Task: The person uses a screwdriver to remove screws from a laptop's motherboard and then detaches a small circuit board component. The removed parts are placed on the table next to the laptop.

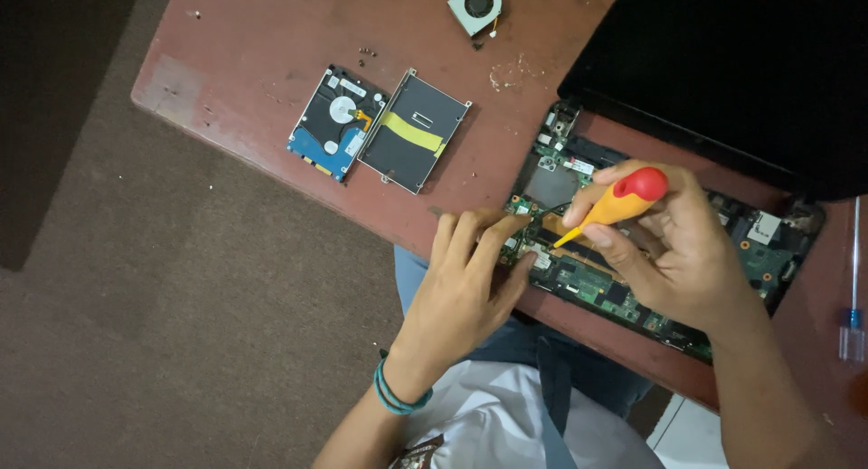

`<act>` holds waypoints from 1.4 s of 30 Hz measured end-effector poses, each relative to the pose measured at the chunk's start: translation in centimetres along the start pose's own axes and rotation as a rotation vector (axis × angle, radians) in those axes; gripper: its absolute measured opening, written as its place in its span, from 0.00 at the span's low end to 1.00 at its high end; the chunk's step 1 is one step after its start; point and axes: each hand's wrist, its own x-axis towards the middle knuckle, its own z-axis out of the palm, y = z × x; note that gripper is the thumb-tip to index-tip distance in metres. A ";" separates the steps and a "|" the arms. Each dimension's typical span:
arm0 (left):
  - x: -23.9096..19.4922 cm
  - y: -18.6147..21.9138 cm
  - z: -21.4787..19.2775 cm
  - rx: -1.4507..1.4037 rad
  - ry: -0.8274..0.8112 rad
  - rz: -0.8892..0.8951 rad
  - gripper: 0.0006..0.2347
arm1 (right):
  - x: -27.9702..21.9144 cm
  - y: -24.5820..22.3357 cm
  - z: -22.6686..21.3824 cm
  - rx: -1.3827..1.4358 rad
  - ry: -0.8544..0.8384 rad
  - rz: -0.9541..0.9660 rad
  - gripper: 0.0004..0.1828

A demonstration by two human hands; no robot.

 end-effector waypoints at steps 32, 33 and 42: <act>0.1 0.1 -0.2 -0.016 -0.010 -0.013 0.11 | 0.1 0.4 -0.1 0.041 -0.019 -0.016 0.20; 0.1 0.1 -0.2 -0.014 -0.009 -0.011 0.11 | 0.2 0.4 -0.1 0.064 -0.022 0.011 0.20; 0.0 -0.1 0.0 -0.029 -0.014 -0.011 0.12 | 0.5 0.1 -0.1 -0.006 -0.042 -0.017 0.19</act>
